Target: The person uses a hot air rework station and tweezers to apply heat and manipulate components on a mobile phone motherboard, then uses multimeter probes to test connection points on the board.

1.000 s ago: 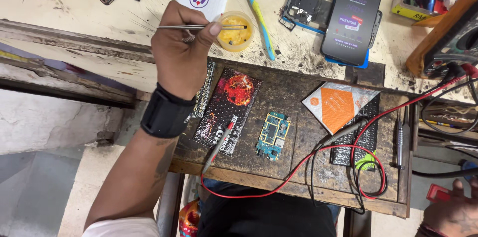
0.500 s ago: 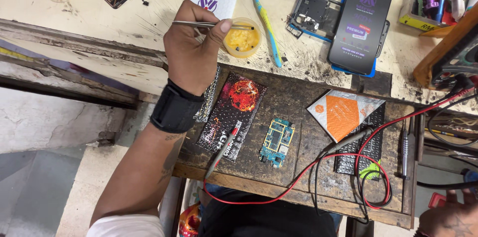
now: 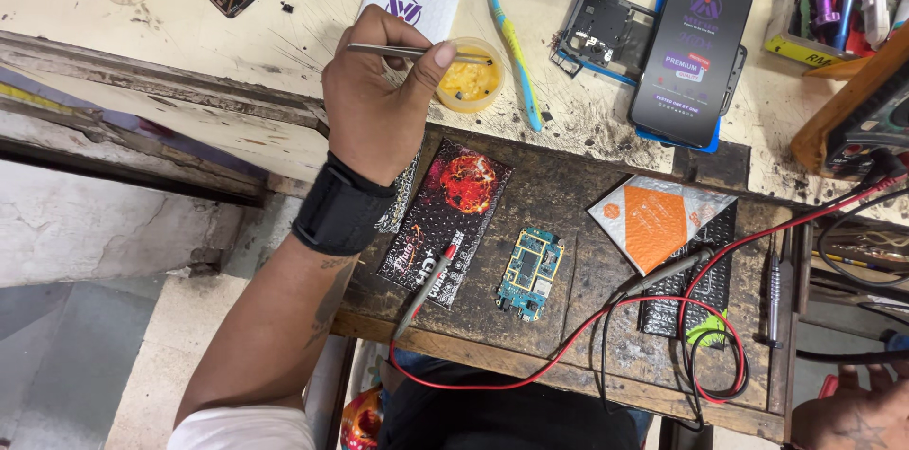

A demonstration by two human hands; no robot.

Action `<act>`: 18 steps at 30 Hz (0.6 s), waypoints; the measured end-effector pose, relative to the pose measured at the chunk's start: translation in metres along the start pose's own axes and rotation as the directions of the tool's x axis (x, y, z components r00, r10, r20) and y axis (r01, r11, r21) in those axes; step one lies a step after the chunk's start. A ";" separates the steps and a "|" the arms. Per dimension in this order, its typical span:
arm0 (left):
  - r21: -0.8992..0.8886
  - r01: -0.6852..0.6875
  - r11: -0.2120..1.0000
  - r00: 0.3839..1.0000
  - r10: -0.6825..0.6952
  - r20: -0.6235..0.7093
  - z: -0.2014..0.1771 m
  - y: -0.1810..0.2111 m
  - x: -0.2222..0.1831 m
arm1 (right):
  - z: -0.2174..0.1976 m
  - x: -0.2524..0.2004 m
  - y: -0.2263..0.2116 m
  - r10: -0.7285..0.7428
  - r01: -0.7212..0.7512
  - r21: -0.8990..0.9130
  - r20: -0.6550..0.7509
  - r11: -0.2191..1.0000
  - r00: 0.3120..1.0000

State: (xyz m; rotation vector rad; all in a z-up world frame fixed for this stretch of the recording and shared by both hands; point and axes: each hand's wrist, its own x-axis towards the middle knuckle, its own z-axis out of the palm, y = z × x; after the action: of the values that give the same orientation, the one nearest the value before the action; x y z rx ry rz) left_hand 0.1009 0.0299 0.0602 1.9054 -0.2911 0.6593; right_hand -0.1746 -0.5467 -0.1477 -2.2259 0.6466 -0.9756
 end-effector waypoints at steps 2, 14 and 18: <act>0.032 -0.014 0.999 1.000 0.014 0.000 0.000 0.001 0.000 | 0.005 0.005 -0.001 0.222 -0.198 0.222 -0.086 0.955 0.971; -0.155 0.003 0.988 1.000 -0.008 -0.030 -0.026 0.002 -0.014 | 0.001 0.004 0.017 0.185 -0.158 0.280 -0.075 0.947 0.980; -0.142 0.050 0.989 0.999 -0.052 -0.015 -0.048 0.017 -0.037 | -0.023 -0.010 0.035 -0.100 0.117 -0.261 0.078 0.958 0.992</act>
State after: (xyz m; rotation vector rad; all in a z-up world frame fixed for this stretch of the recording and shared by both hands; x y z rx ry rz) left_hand 0.0473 0.0622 0.0667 1.7644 -0.2691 0.6061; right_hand -0.2051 -0.5719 -0.1646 -2.5408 0.6645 -0.9112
